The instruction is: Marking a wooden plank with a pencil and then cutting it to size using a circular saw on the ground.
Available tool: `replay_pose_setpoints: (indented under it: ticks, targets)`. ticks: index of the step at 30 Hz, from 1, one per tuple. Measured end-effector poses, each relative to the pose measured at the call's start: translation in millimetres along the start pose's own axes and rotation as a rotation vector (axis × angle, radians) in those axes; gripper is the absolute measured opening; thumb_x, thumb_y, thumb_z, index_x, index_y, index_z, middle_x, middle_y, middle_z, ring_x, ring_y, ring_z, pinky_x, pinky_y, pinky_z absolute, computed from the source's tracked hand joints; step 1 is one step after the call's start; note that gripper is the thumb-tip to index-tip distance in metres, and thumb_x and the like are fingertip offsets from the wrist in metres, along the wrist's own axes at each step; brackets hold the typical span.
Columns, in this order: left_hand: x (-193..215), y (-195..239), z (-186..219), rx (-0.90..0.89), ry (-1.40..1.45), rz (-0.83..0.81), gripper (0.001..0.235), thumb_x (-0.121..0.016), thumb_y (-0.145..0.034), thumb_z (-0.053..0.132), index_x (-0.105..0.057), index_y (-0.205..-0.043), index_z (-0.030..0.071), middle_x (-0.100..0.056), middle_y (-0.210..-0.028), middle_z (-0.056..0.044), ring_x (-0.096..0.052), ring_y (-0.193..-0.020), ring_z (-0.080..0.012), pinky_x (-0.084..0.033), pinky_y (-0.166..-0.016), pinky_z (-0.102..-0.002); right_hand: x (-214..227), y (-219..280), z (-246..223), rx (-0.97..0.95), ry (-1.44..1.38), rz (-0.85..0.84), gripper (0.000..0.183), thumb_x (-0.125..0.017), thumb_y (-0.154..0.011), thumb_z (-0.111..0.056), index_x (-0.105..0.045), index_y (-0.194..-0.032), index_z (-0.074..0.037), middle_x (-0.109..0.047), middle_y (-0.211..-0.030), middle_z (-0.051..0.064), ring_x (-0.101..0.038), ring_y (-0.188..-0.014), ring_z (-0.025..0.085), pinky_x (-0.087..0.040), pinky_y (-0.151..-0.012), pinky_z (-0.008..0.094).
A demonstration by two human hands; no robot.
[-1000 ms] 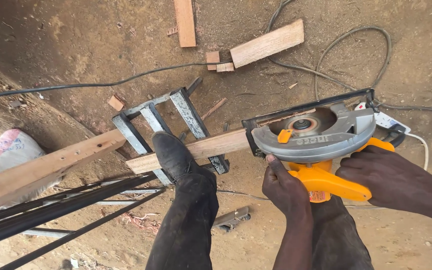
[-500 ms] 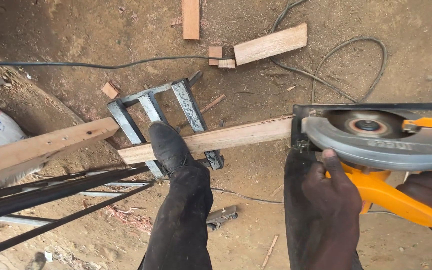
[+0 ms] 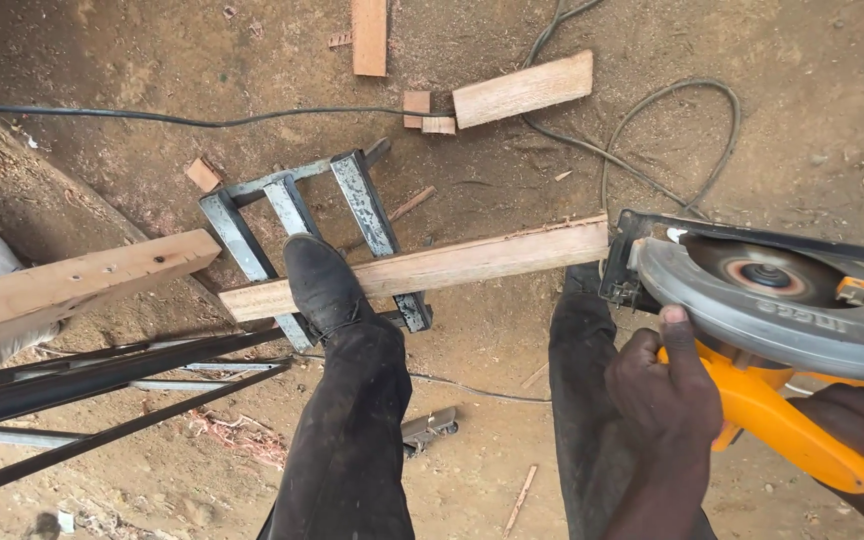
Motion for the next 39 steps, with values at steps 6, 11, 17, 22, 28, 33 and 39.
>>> replay_pose_setpoints:
  ticks: [6,11,17,22,28,33,39]
  targets:
    - [15.6,2.8,-0.1,0.111,0.039,0.000,0.060,-0.047,-0.097,0.063,-0.067,-0.070,0.013,-0.065,-0.064,-0.006,-0.061,-0.064,-0.0192,-0.044,-0.060,-0.040,14.8,-3.0,-82.2,0.001,0.022,0.010,0.052,-0.063,-0.079,-0.055,-0.063,-0.130,-0.045,-0.074,-0.118,-0.025,-0.072,-0.105,0.007,-0.055,-0.088,0.034]
    - [38.1,-0.7,-0.1,0.214,-0.004,0.042,0.056,-0.052,-0.096,0.060,-0.068,-0.070,0.012,-0.069,-0.069,-0.005,-0.062,-0.070,-0.0205,-0.047,-0.066,-0.042,41.8,-13.2,-124.9,0.075,0.031,0.029,0.073,-0.069,-0.066,-0.038,-0.057,-0.137,-0.039,-0.070,-0.130,-0.019,-0.070,-0.108,0.020,-0.055,-0.088,0.040]
    - [73.1,9.8,85.5,-0.080,-0.221,0.100,0.068,-0.069,-0.073,0.066,-0.056,-0.111,0.011,-0.056,-0.115,-0.006,-0.053,-0.114,-0.0240,-0.039,-0.108,-0.046,66.7,-23.4,-178.2,0.128,0.033,-0.024,0.055,-0.072,-0.065,-0.019,-0.065,-0.119,-0.033,-0.073,-0.103,-0.010,-0.068,-0.095,0.027,-0.050,-0.077,0.044]
    - [39.8,19.1,142.1,-0.335,-0.713,-0.231,0.128,-0.067,-0.050,0.086,-0.047,-0.148,0.006,-0.022,-0.165,-0.025,-0.022,-0.149,-0.0446,-0.015,-0.113,-0.066,56.6,-32.1,-196.8,0.163,0.013,-0.006,0.025,-0.070,-0.073,-0.021,-0.066,-0.097,-0.024,-0.068,-0.081,0.000,-0.064,-0.072,0.031,-0.048,-0.068,0.044]
    - [34.1,10.4,120.8,-0.455,-0.751,-0.126,0.090,-0.090,-0.056,0.057,-0.058,-0.122,0.004,-0.046,-0.140,-0.019,-0.035,-0.135,-0.0388,-0.026,-0.110,-0.056,33.4,-31.4,-203.9,0.150,0.019,0.032,0.032,-0.070,-0.066,-0.015,-0.066,-0.095,-0.026,-0.071,-0.085,-0.005,-0.065,-0.076,0.031,-0.048,-0.066,0.046]
    - [81.3,22.3,105.3,-0.186,-0.589,-0.092,0.103,-0.085,-0.050,0.058,-0.056,-0.132,0.003,-0.041,-0.151,-0.018,-0.033,-0.139,-0.0376,-0.021,-0.111,-0.058,15.2,-33.3,-207.8,0.197,0.127,0.005,0.040,-0.068,-0.064,-0.013,-0.063,-0.101,-0.028,-0.068,-0.079,-0.006,-0.061,-0.071,0.028,-0.044,-0.065,0.046]
    - [128.0,25.7,51.6,0.337,-0.274,0.052,0.087,-0.081,-0.064,0.060,-0.052,-0.129,0.010,-0.057,-0.136,-0.010,-0.053,-0.127,-0.0310,-0.040,-0.107,-0.049,-2.4,-38.6,-226.3,0.194,0.127,-0.017,0.045,-0.069,-0.063,-0.031,-0.066,-0.108,-0.030,-0.068,-0.087,-0.010,-0.064,-0.082,0.028,-0.045,-0.074,0.045]
Point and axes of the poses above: each hand's wrist, its own y-axis away from the middle knuckle, its own x-axis out of the back of the hand, z = x × y, the point moved 2 cm from there along -y, towards the middle knuckle
